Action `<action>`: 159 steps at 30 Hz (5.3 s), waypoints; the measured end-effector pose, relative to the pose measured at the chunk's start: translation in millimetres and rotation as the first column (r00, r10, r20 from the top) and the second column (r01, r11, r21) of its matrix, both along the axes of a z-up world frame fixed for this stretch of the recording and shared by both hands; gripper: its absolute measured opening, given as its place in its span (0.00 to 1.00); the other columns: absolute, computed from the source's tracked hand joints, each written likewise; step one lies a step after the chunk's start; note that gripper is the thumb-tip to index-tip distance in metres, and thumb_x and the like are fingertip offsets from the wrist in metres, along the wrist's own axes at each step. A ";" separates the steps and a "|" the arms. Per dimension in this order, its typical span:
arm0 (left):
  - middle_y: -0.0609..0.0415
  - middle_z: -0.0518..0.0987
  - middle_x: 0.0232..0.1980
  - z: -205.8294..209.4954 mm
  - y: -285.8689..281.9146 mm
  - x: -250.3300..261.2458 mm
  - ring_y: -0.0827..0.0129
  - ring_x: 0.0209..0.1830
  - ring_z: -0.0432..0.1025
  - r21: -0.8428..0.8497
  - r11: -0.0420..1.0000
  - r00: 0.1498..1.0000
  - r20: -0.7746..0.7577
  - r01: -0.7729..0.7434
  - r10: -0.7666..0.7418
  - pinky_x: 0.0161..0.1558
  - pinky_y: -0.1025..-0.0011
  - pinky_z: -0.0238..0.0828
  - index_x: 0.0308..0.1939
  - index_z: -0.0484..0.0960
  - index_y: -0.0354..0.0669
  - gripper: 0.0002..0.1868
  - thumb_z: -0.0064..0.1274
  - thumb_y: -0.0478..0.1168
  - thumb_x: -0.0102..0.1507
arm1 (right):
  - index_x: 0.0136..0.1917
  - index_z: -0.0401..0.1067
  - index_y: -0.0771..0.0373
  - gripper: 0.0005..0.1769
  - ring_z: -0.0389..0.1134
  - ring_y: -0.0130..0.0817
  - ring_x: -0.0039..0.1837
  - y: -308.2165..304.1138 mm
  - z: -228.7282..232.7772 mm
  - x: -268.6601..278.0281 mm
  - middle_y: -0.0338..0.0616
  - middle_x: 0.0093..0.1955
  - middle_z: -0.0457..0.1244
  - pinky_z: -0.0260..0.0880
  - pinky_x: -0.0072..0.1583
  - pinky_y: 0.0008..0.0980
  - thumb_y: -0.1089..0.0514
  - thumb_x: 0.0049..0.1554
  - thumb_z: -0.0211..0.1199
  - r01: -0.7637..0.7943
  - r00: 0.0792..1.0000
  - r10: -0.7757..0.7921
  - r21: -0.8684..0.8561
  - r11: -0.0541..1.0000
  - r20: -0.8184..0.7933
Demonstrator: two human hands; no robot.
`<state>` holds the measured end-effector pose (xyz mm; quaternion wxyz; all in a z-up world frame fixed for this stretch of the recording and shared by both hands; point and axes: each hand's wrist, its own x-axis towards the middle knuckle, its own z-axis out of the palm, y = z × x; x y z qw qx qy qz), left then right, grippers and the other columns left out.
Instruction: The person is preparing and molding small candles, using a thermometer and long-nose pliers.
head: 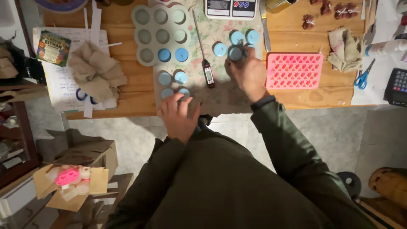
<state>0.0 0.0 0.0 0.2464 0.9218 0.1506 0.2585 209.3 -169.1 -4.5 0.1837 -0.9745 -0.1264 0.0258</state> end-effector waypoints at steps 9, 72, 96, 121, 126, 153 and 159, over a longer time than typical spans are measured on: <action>0.51 0.77 0.62 38.2 -20.4 41.6 0.54 0.62 0.72 -0.303 0.913 0.958 0.166 0.274 -0.232 0.63 0.57 0.69 0.54 0.80 0.41 0.19 0.66 0.36 0.60 | 0.56 0.74 0.68 0.24 0.73 0.34 0.38 -30.3 -13.6 5.4 0.48 0.38 0.72 0.73 0.42 0.34 0.52 0.54 0.76 0.049 0.967 0.075 0.468 0.882 -0.243; 0.52 0.80 0.51 -29.9 -45.6 69.2 0.70 0.51 0.77 -0.957 0.126 0.878 0.182 0.262 -0.443 0.50 0.72 0.77 0.58 0.76 0.34 0.22 0.65 0.24 0.62 | 0.40 0.78 0.64 0.07 0.70 0.44 0.50 -118.5 29.1 -85.1 0.50 0.45 0.69 0.70 0.52 0.37 0.61 0.59 0.71 0.154 0.980 -0.198 0.562 0.813 0.018; 0.47 0.81 0.55 11.6 -0.5 109.1 0.62 0.56 0.78 -0.961 0.042 0.850 0.221 0.273 -0.477 0.58 0.64 0.78 0.63 0.75 0.29 0.21 0.55 0.27 0.65 | 0.55 0.77 0.67 0.12 0.75 0.43 0.43 -263.7 59.5 152.7 0.52 0.40 0.71 0.74 0.47 0.37 0.64 0.56 0.67 0.142 0.923 -0.260 0.378 0.915 0.283; 0.52 0.81 0.52 3.8 -78.8 90.8 0.67 0.51 0.77 -0.991 0.126 0.999 -0.036 -0.039 0.026 0.56 0.63 0.78 0.61 0.78 0.37 0.20 0.53 0.28 0.64 | 0.50 0.79 0.50 0.12 0.70 0.52 0.55 -313.1 -12.8 399.2 0.48 0.48 0.70 0.71 0.52 0.50 0.55 0.50 0.69 -0.022 0.997 0.050 -0.371 0.929 0.065; 0.56 0.77 0.45 -3.0 -76.1 78.5 0.72 0.46 0.73 -0.962 0.268 0.997 -0.072 -0.059 -0.040 0.53 0.69 0.74 0.62 0.80 0.36 0.21 0.57 0.28 0.64 | 0.50 0.75 0.55 0.13 0.71 0.57 0.50 -331.4 -29.6 409.5 0.53 0.47 0.69 0.70 0.49 0.53 0.56 0.51 0.70 -0.096 0.969 0.142 -0.218 0.971 0.205; 0.45 0.79 0.53 8.0 68.1 89.5 0.46 0.54 0.72 -0.296 0.716 0.746 -0.020 0.632 -0.666 0.51 0.54 0.71 0.53 0.76 0.41 0.24 0.64 0.32 0.53 | 0.50 0.68 0.63 0.09 0.57 0.29 0.41 -242.4 106.8 -127.6 0.46 0.45 0.62 0.56 0.40 0.23 0.57 0.65 0.65 0.566 0.822 0.118 0.822 -0.061 -0.557; 0.45 0.77 0.46 -5.1 56.9 106.0 0.47 0.51 0.72 -0.021 0.740 0.705 -0.285 0.673 -0.649 0.50 0.51 0.67 0.47 0.77 0.40 0.19 0.59 0.31 0.52 | 0.59 0.73 0.65 0.23 0.55 0.29 0.42 -252.3 74.8 -150.3 0.47 0.48 0.63 0.53 0.40 0.22 0.43 0.65 0.62 0.698 0.716 0.215 0.670 -0.252 -0.665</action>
